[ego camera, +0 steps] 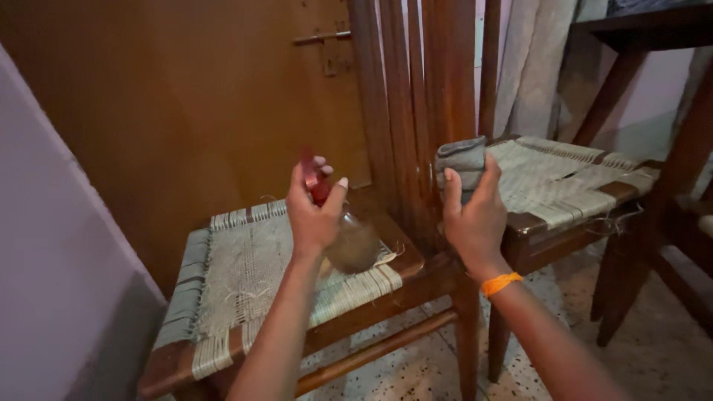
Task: The person sprays a wooden chair with a cleaning solution and wipes the legs, spindles, and frame with a cloth.
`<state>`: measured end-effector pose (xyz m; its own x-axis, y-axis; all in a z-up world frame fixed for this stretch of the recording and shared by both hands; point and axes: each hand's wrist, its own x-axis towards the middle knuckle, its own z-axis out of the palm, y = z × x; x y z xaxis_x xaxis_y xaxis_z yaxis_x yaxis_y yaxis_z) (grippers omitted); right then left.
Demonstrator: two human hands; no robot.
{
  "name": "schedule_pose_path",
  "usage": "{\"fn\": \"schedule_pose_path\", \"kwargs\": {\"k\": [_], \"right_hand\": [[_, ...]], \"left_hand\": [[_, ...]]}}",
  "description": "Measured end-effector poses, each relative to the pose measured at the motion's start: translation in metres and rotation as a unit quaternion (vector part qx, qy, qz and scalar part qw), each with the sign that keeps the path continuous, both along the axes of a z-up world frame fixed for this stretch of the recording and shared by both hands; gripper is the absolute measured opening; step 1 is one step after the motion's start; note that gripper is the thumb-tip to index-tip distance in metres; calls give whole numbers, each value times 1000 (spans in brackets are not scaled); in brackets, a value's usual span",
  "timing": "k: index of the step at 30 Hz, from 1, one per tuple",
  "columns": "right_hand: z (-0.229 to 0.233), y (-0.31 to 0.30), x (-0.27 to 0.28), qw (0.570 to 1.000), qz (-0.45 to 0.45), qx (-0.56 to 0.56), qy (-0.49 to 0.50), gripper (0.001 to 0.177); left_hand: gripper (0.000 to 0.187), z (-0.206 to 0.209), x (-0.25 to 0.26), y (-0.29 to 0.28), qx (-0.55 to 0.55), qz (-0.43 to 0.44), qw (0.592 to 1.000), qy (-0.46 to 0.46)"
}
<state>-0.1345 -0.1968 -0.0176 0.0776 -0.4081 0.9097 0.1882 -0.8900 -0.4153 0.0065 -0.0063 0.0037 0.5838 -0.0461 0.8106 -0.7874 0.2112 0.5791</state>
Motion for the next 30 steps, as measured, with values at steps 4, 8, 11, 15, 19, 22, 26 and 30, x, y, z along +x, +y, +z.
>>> {"fn": "schedule_pose_path", "kwargs": {"k": [4, 8, 11, 15, 19, 22, 26, 30], "right_hand": [[-1, -3, -1, 1000, 15, -4, -12, 53], [-1, -4, 0, 1000, 17, 26, 5, 54], [1, -5, -2, 999, 35, 13, -9, 53], [1, -6, -1, 998, 46, 31, 2, 52], [-4, -8, -3, 999, 36, 5, 5, 52], [-4, -9, -2, 998, 56, 32, 21, 54], [2, -10, 0, 999, 24, 13, 40, 60], [13, -17, 4, 998, 51, 2, 48, 55]], "left_hand": [[50, 3, -2, 0, 16, -9, 1000, 7], [49, 4, -3, 2, 33, -7, 999, 36], [46, 3, -1, 2, 24, -5, 1000, -14], [45, 3, 3, 2, 2, -31, 1000, 6], [45, 3, 4, 0, -2, -61, 998, 31], [46, 3, 3, -1, -3, -66, 997, 46], [49, 2, 2, -5, -12, -62, 998, 17], [49, 0, 4, -2, -5, -58, 997, 47]]}}
